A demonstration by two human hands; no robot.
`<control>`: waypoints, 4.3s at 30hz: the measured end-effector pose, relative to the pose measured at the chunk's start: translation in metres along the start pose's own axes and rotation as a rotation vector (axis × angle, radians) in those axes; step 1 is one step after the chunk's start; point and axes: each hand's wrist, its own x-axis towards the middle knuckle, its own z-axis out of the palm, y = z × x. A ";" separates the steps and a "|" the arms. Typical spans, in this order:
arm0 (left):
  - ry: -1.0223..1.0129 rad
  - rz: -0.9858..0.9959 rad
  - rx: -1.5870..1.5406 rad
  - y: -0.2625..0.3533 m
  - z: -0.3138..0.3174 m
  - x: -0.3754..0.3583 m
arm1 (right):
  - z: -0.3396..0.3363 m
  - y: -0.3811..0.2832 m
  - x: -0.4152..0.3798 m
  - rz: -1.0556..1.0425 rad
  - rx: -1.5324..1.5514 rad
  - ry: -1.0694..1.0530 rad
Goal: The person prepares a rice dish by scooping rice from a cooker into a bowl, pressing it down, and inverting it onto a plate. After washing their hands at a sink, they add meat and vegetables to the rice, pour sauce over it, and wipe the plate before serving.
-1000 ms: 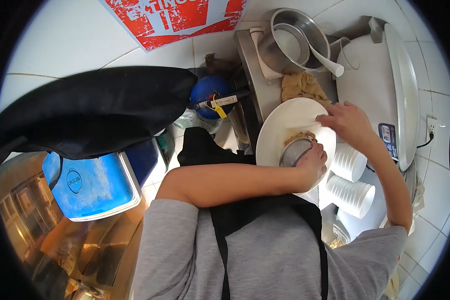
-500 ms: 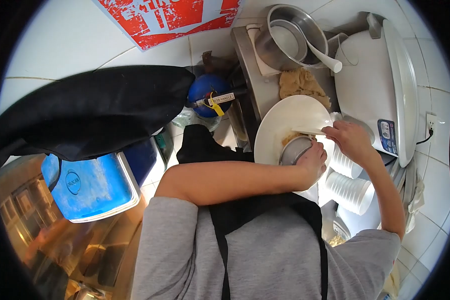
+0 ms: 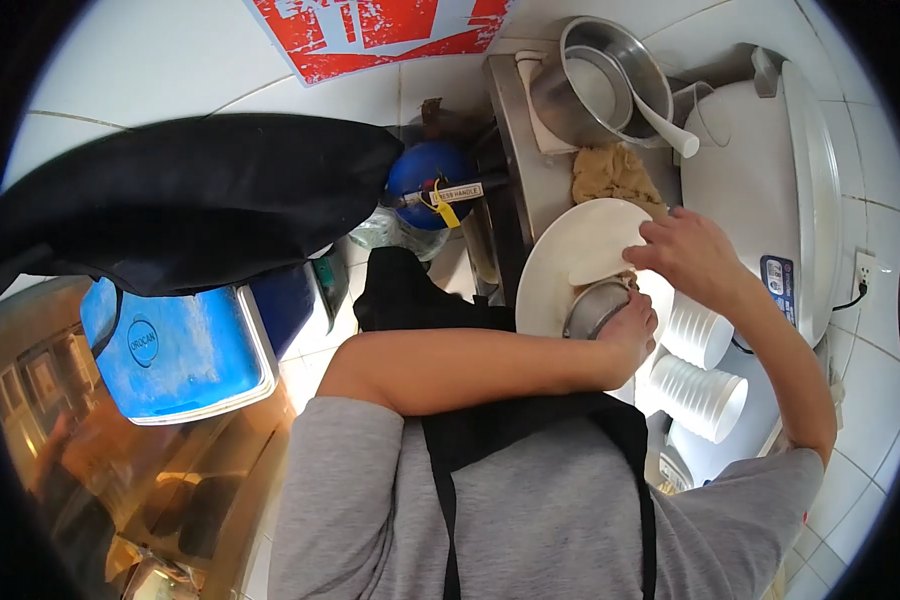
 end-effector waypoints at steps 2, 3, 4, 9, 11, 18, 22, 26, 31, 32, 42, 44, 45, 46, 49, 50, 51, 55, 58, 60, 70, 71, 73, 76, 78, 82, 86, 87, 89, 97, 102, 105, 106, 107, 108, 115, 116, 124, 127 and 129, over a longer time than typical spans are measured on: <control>-0.010 0.018 0.023 0.000 -0.001 -0.003 | -0.005 -0.003 0.011 -0.036 -0.019 0.046; -0.012 0.017 0.022 0.001 -0.001 -0.005 | -0.007 -0.007 0.015 -0.089 -0.014 0.045; -0.009 0.008 0.034 0.001 -0.001 -0.005 | -0.008 -0.009 0.017 -0.139 -0.012 0.043; -0.004 0.012 0.017 0.002 -0.002 -0.005 | -0.016 -0.016 0.022 -0.133 -0.049 -0.076; -0.012 0.014 -0.026 0.000 -0.001 -0.002 | -0.017 -0.008 0.024 -0.101 -0.039 -0.081; 0.078 0.047 0.057 -0.001 0.005 -0.005 | 0.011 -0.001 -0.009 0.098 0.108 -0.007; 0.050 0.130 -0.004 -0.013 -0.006 -0.010 | 0.040 0.003 -0.037 0.363 0.210 0.122; 0.019 0.200 -0.007 -0.023 -0.018 -0.009 | 0.060 -0.005 -0.066 0.536 0.359 0.154; -0.004 0.363 -0.063 -0.037 -0.023 0.000 | 0.087 -0.026 -0.083 0.728 0.571 0.120; 0.004 0.382 -0.076 -0.039 -0.027 0.001 | 0.074 -0.029 -0.087 0.797 0.579 0.048; -0.112 0.413 -0.174 -0.054 -0.052 0.005 | 0.118 -0.104 -0.113 1.244 0.658 0.334; -0.146 0.421 -0.184 -0.056 -0.053 0.005 | 0.124 -0.132 -0.108 1.310 0.706 0.356; -0.148 0.439 -0.213 -0.058 -0.051 0.006 | 0.134 -0.147 -0.097 1.354 0.741 0.403; -0.151 0.454 -0.244 -0.059 -0.050 0.007 | 0.137 -0.158 -0.091 1.397 0.775 0.450; -0.154 0.483 -0.255 -0.061 -0.052 0.011 | 0.137 -0.174 -0.082 1.348 0.968 0.466; -0.169 0.485 -0.284 -0.062 -0.053 0.012 | 0.136 -0.179 -0.086 1.348 0.980 0.470; -0.179 0.477 -0.281 -0.061 -0.054 0.012 | 0.129 -0.186 -0.100 1.437 0.914 0.562; -0.211 0.472 -0.301 -0.067 -0.055 0.021 | 0.117 -0.223 -0.150 1.482 0.700 0.881; -0.200 0.507 -0.342 -0.073 -0.054 0.026 | 0.109 -0.239 -0.157 1.392 0.620 0.931; -0.262 0.476 -0.374 -0.071 -0.055 0.028 | 0.122 -0.242 -0.142 1.118 0.516 0.911; -0.287 0.446 -0.365 -0.076 -0.047 0.031 | 0.136 -0.221 -0.078 1.115 0.264 0.787; -0.286 0.442 -0.369 -0.076 -0.047 0.032 | 0.137 -0.221 -0.081 1.110 0.266 0.786; -0.283 0.437 -0.373 -0.076 -0.047 0.031 | 0.141 -0.222 -0.087 1.013 0.338 0.717; -0.310 0.407 -0.364 -0.075 -0.049 0.032 | 0.147 -0.203 -0.094 1.006 0.220 0.724; -0.320 0.396 -0.373 -0.072 -0.051 0.030 | 0.147 -0.196 -0.097 0.974 0.233 0.754; -0.312 0.389 -0.379 -0.074 -0.050 0.031 | 0.153 -0.185 -0.110 0.840 0.287 0.703; -0.312 0.391 -0.382 -0.077 -0.049 0.032 | 0.152 -0.168 -0.107 0.850 0.105 0.749; -0.301 0.389 -0.382 -0.078 -0.050 0.032 | 0.150 -0.170 -0.112 0.828 0.137 0.742; -0.286 0.377 -0.389 -0.079 -0.048 0.030 | 0.146 -0.169 -0.115 0.793 0.170 0.733; -0.305 0.353 -0.403 -0.079 -0.048 0.031 | 0.116 -0.205 -0.079 0.921 0.241 0.706; -0.291 0.357 -0.398 -0.078 -0.048 0.028 | 0.114 -0.215 -0.063 1.053 0.244 0.690; -0.284 0.350 -0.402 -0.077 -0.046 0.029 | 0.097 -0.222 -0.045 1.079 0.232 0.625; -0.287 0.349 -0.401 -0.077 -0.047 0.030 | 0.093 -0.221 -0.036 1.088 0.234 0.589; -0.288 0.350 -0.398 -0.078 -0.047 0.030 | 0.096 -0.218 -0.030 1.132 0.206 0.620; -0.279 0.346 -0.400 -0.078 -0.047 0.029 | 0.095 -0.221 -0.029 1.136 0.211 0.622; -0.286 0.326 -0.403 -0.078 -0.047 0.031 | 0.102 -0.223 -0.044 1.147 0.246 0.597; -0.286 0.331 -0.400 -0.077 -0.047 0.032 | 0.105 -0.218 -0.044 1.109 0.211 0.649; -0.294 0.307 -0.407 -0.077 -0.050 0.029 | 0.136 -0.172 -0.104 0.865 0.085 0.647; -0.306 0.282 -0.472 -0.079 -0.050 0.026 | 0.125 -0.166 -0.117 0.875 0.041 0.656; -0.295 0.289 -0.473 -0.079 -0.051 0.025 | 0.110 -0.178 -0.133 0.908 0.060 0.682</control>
